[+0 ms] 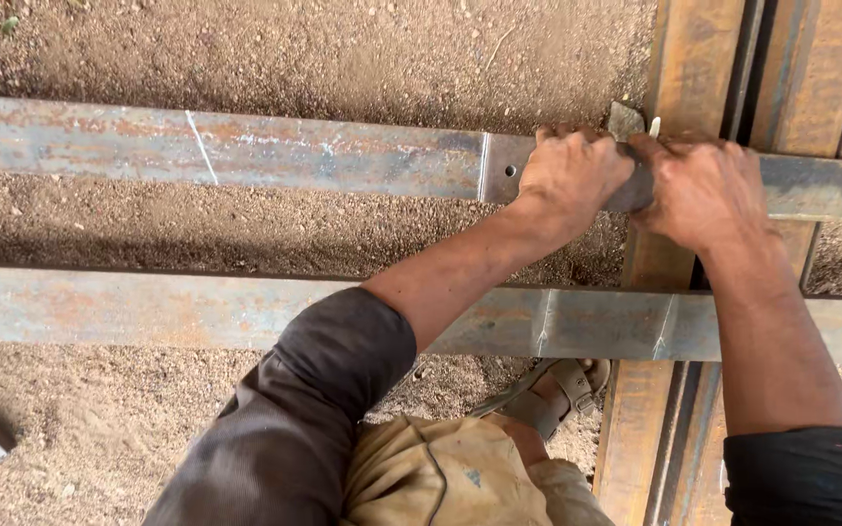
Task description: The person uses a metal template and a white marker to mark multiple long metal beams laid on the ground. The person repeatedly positions the template, marks the beam, then moves the template to the next section along the same beam and to other beams.
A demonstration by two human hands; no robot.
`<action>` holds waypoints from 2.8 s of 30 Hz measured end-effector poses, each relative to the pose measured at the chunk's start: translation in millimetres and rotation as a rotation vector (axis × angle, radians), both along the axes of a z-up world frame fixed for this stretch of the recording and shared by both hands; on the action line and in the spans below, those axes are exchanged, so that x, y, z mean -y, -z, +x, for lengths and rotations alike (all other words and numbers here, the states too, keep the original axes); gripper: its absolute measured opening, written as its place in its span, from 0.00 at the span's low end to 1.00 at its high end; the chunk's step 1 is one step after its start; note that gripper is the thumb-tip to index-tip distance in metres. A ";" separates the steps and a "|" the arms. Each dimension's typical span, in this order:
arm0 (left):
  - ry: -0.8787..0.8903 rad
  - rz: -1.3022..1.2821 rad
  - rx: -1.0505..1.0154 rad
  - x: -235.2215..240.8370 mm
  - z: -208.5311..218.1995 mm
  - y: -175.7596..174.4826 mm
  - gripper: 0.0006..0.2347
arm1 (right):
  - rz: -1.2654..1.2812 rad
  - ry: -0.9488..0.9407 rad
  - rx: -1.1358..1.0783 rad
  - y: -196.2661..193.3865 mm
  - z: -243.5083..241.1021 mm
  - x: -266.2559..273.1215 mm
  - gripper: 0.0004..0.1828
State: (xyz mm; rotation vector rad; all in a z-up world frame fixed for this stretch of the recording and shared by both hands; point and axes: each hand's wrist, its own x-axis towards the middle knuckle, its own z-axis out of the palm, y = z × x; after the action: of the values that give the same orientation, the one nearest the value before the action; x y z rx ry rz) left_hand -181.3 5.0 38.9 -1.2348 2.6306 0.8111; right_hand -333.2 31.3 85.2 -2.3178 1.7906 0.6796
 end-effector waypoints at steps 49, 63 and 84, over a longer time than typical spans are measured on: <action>-0.070 -0.137 0.060 -13.0 -1.4 5.7 0.26 | -0.150 0.034 0.042 38.4 -89.2 -22.6 0.50; -0.018 -0.030 0.076 -4.1 7.2 -12.3 0.25 | -0.107 0.077 0.011 34.4 -83.1 -19.6 0.53; -0.061 -0.088 -0.022 -5.4 5.4 -6.1 0.20 | -0.086 0.132 0.098 27.3 -82.7 -26.4 0.53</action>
State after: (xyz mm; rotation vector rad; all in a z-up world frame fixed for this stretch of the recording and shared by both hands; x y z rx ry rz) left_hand -175.9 10.4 45.0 -1.3412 2.6848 0.7287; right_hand -415.9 57.7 57.9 -2.2172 1.9431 0.4701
